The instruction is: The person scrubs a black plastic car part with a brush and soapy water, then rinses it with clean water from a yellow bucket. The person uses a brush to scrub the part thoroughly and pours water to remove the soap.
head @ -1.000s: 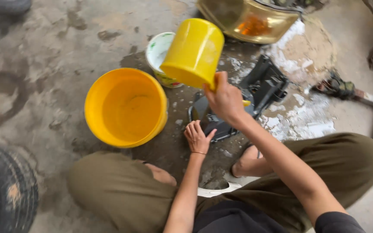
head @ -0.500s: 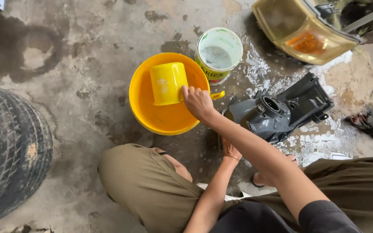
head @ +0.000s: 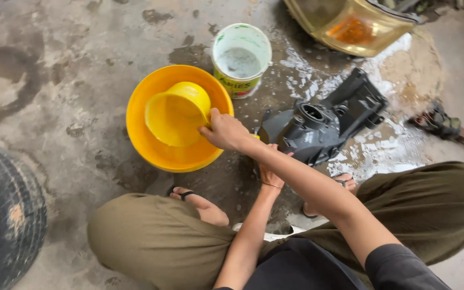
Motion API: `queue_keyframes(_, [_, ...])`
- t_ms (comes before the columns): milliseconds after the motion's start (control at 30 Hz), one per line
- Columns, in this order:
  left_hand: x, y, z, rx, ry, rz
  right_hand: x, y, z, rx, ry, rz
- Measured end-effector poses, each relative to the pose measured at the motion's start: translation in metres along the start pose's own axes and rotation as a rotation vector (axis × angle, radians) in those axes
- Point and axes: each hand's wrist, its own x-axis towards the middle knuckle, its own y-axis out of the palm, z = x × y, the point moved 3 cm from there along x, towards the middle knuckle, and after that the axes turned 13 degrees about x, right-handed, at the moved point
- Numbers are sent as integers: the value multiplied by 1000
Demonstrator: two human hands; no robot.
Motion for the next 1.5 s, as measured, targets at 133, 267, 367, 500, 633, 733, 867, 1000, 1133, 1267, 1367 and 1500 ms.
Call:
queue_keyframes(133, [20, 1, -2, -1, 60, 26, -10, -28, -17, 312, 86, -65])
queue_keyframes(267, [20, 3, -11, 18, 95, 70, -45, -80, -1, 441, 141, -129])
queue_keyframes(367, [32, -3, -20, 6, 77, -38, -76, -132, -2, 496, 121, -198])
queue_keyframes(500, [47, -46, -39, 33, 54, -108, -139, -207, 22, 347, 351, -165])
queue_keyframes(633, [61, -36, -48, 112, 80, -86, -177, -248, -12, 221, 316, -224])
queue_keyframes(733, [74, -17, -53, 50, 30, -18, -203, -259, -48, 193, 454, -298])
queue_keyframes(867, [90, -5, -56, 107, -25, -40, -220, -261, -101, 209, 365, -403])
queue_keyframes(1000, [96, -21, -54, -40, -122, 123, -231, -246, -103, 106, 426, -346])
queue_keyframes(1133, [101, -21, -55, -77, -144, 215, -234, -235, -111, -1, 464, -275])
queue_keyframes(1267, [107, -36, -55, -124, -166, 330, -235, -222, -133, -99, 392, -217])
queue_keyframes(1367, [113, -48, -55, -131, -154, 345, -235, -216, -139, -171, 345, -180])
queue_keyframes(1500, [113, -44, -48, -140, -123, 337, -233, -220, -138, -173, 327, -187])
